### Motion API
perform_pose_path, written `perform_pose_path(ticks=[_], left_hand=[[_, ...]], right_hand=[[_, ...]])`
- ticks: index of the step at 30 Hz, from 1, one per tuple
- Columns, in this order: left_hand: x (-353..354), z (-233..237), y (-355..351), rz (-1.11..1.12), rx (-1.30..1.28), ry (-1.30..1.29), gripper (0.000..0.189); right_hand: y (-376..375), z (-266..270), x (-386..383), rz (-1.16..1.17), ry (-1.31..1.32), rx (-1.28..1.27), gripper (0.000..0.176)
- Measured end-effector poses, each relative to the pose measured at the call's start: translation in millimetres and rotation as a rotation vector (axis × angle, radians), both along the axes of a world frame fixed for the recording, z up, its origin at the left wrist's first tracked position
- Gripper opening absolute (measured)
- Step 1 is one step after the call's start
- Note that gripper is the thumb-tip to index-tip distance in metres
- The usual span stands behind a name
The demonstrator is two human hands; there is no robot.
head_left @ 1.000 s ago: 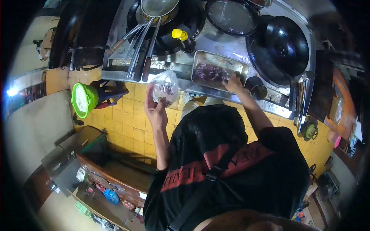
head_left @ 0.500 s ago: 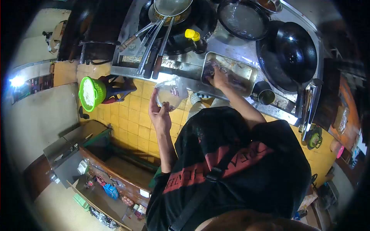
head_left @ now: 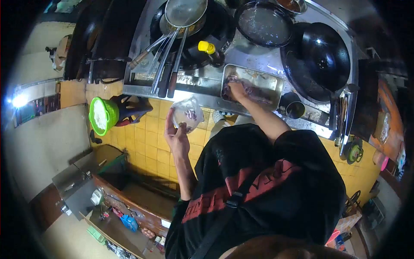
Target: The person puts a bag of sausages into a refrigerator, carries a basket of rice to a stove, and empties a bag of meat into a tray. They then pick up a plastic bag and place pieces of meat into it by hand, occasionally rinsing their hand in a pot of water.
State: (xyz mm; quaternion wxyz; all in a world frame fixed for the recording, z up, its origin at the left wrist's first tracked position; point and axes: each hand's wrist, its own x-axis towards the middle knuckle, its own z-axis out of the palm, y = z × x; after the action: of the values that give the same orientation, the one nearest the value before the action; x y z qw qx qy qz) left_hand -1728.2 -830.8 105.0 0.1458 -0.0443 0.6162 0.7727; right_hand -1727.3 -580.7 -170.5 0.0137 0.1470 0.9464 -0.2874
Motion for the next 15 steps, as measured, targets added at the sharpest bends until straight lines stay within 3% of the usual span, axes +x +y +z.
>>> perform_pose_path(ticks=[3, 5, 6, 9, 10, 13, 15], left_hand=[[-3.3, -5.5, -2.1, -0.002, -0.060, 0.056, 0.060], [-3.7, -7.3, -2.6, -0.006, -0.024, 0.068, 0.059], [-3.9, -7.2, -2.7, -0.007, -0.023, 0.068, 0.059], [-4.1, -3.1, 2.5, -0.024, -0.035, 0.048, 0.059], [-4.7, -5.8, 3.4, -0.017, -0.013, 0.055, 0.059], [-8.4, -13.6, 3.5, -0.021, 0.012, 0.071, 0.059], [-8.9, -16.2, 3.4, -0.034, 0.015, 0.080, 0.059]], right_hand=[[17.0, 10.4, 2.4, 0.005, -0.044, -0.142, 0.023], [31.4, 21.1, 4.9, -0.115, -0.252, -0.580, 0.044], [35.4, 27.2, 9.4, -0.116, -0.252, -0.579, 0.044], [42.3, 72.2, 25.5, -0.414, -0.073, -1.263, 0.020], [46.8, 89.8, 29.0, -0.417, -0.074, -1.260, 0.020], [58.4, 113.6, 37.1, -0.495, -0.086, -1.642, 0.018], [65.1, 119.7, 39.1, -0.534, -0.127, -1.534, 0.018]])
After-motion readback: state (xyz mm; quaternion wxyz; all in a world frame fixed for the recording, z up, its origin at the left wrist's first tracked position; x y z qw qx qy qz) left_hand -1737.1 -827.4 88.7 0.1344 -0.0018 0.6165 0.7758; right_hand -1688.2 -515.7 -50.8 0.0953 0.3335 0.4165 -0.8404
